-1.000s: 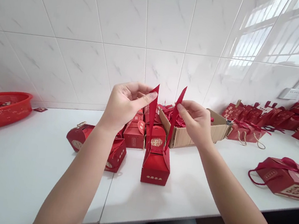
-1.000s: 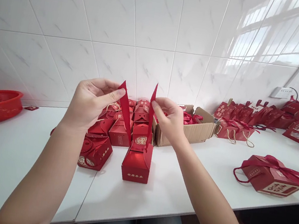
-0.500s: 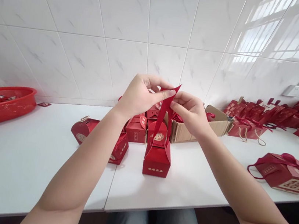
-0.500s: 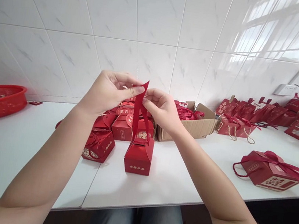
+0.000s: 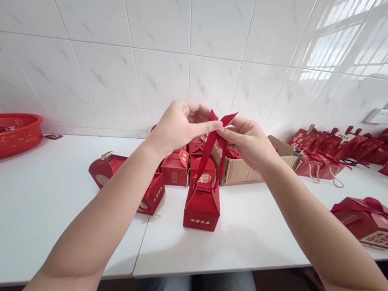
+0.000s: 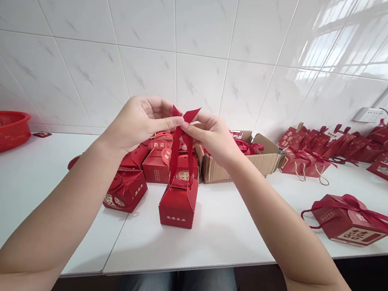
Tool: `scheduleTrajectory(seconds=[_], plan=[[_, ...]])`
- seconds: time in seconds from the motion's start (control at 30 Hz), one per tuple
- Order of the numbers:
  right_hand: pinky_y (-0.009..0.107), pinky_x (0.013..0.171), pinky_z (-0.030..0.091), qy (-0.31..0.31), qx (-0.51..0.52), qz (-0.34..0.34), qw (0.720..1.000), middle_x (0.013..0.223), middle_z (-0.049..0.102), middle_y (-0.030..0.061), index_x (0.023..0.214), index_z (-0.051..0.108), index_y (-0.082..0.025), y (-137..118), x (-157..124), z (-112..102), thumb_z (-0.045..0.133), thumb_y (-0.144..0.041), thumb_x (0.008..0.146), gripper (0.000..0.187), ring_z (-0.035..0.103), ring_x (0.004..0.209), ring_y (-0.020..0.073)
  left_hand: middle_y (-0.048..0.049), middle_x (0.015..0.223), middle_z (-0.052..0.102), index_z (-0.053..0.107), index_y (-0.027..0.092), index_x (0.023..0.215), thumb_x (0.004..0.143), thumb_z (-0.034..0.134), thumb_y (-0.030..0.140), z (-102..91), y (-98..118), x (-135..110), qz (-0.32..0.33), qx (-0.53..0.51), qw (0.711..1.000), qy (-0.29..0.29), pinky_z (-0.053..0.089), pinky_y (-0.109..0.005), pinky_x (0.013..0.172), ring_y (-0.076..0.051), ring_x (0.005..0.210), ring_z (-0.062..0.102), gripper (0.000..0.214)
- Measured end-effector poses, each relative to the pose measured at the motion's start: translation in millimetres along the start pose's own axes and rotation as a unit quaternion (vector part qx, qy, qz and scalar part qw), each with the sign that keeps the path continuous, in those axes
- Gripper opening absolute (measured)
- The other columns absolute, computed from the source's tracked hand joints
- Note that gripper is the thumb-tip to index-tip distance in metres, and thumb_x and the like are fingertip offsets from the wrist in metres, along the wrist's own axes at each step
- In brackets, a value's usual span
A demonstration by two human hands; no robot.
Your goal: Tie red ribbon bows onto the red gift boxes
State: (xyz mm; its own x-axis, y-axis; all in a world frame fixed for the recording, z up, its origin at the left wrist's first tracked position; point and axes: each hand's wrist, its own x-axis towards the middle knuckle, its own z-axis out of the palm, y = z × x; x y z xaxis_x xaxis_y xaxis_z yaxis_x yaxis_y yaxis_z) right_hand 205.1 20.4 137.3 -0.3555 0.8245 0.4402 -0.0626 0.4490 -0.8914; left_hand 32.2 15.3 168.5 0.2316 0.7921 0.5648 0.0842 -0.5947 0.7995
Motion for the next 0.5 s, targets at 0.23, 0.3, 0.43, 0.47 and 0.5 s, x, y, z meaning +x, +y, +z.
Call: scheduleTrajectory(seconds=[0.23,0.3,0.43,0.47,0.5], plan=[[0.021,0.054,0.045,-0.079,0.181,0.116,0.973,0.064,0.058,-0.0032,0.072,0.062,-0.018,0,6,-6,0.071,-0.035,0.079,0.02,0.055,0.058,0.0083,-0.0021,0.072,0.066,0.069,0.022,0.067,0.073,0.075,0.026,3.2,-11,-9,0.217,0.177,0.956,0.081,0.045,-0.033,0.066,-0.016,0.067,0.056,0.009],[0.019,0.053,0.045,-0.116,0.199,0.139,0.963,0.064,0.058,-0.0028,0.071,0.063,-0.018,2,9,-10,0.069,-0.037,0.08,0.022,0.054,0.058,0.0076,-0.0026,0.073,0.065,0.069,0.024,0.067,0.079,0.068,0.025,4.5,-18,-11,0.3,0.255,0.917,0.065,0.043,-0.034,0.067,-0.018,0.071,0.055,0.012],[0.018,0.049,0.042,-0.12,0.174,0.157,0.965,0.064,0.059,-0.0025,0.073,0.067,-0.016,3,16,-19,0.072,-0.032,0.078,0.017,0.051,0.056,0.0068,-0.0035,0.066,0.056,0.066,0.025,0.063,0.083,0.059,0.021,7.5,-39,-15,0.355,0.366,0.86,0.032,0.039,-0.033,0.06,-0.019,0.07,0.049,0.022],[0.018,0.049,0.042,-0.11,0.159,0.158,0.968,0.063,0.059,-0.0026,0.073,0.068,-0.016,3,18,-21,0.073,-0.029,0.076,0.015,0.051,0.055,0.0065,-0.0036,0.065,0.054,0.065,0.024,0.062,0.084,0.058,0.02,8.2,-43,-16,0.355,0.379,0.854,0.032,0.039,-0.033,0.059,-0.019,0.069,0.048,0.023],[0.019,0.049,0.042,-0.102,0.141,0.155,0.972,0.063,0.059,-0.0027,0.074,0.068,-0.015,3,19,-22,0.075,-0.027,0.075,0.013,0.051,0.055,0.0064,-0.0035,0.064,0.053,0.065,0.024,0.062,0.083,0.057,0.019,8.8,-46,-18,0.356,0.387,0.85,0.034,0.039,-0.033,0.059,-0.019,0.069,0.048,0.023]])
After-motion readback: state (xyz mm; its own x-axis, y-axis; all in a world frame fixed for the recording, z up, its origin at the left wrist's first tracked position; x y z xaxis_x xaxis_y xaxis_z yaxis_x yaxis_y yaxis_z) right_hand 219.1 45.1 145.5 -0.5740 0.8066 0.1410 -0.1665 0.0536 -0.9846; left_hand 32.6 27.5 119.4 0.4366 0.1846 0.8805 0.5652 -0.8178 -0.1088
